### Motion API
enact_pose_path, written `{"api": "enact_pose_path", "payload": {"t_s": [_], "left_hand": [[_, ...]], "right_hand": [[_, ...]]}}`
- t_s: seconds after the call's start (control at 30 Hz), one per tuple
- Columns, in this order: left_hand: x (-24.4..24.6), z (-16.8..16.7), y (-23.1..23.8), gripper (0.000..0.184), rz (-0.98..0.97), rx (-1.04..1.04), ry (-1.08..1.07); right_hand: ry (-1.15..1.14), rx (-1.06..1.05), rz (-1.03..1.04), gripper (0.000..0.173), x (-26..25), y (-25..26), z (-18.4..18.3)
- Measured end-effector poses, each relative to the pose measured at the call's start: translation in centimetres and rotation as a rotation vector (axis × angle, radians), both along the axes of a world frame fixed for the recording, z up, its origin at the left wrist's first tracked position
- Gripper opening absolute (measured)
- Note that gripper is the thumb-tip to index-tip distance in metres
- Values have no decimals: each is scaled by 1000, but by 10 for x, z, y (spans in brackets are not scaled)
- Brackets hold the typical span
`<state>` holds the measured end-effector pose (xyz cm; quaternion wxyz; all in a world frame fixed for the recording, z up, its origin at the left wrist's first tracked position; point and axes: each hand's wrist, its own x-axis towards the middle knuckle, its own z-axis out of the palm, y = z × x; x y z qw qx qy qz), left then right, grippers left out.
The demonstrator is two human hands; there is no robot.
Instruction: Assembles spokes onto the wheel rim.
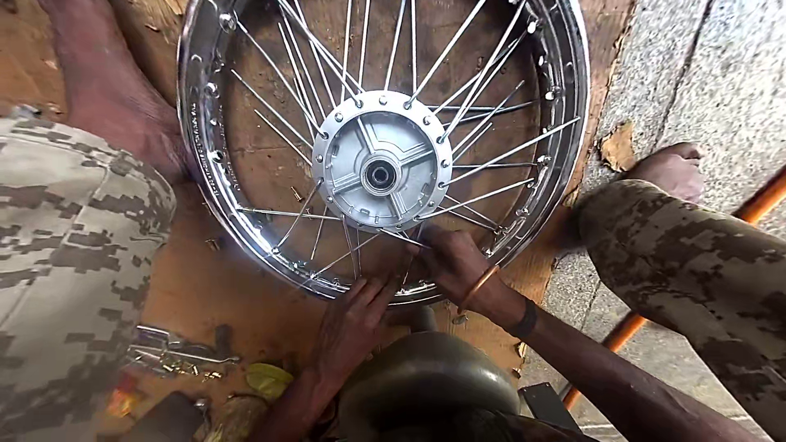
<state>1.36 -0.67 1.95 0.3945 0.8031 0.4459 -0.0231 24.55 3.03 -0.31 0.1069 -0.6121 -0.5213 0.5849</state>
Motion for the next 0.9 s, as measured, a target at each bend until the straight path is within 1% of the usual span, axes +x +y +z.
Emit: {"api": "enact_pose_path", "payload": {"t_s": [0.1,0.23,0.33,0.4,0.5,0.57,0.63,0.67,0.7,0.8,0.9], "left_hand": [[-7,-6,0,29,-28,78,-52],[-25,-12,19,32,-150,168,-70],[-31,-10,33,33,-191,158,-59],[-26,0,39,34,-161,45,6],[-9,16,45,43,-79,-163,150],[4,21,54,40,-13,-268,207],[21,18,62,25,42,-349,279],[27,14,62,18,72,-345,289],[28,10,60,15,102,-315,268],[23,4,50,19,160,-205,139],[22,1,50,19,215,-197,122]], "right_hand": [[5,29,-58,14,-5,-3,0],[26,56,-164,13,-19,-1,3],[72,11,-220,12,-28,2,6],[107,-27,-246,10,-29,3,7],[110,-22,-254,10,-26,6,6],[106,1,-239,10,-24,7,6],[118,8,-244,9,-24,7,5],[125,10,-248,8,-24,6,6],[124,16,-244,8,-24,6,7],[51,69,-138,9,-17,8,8],[-89,79,1,14,-21,8,13]]}}
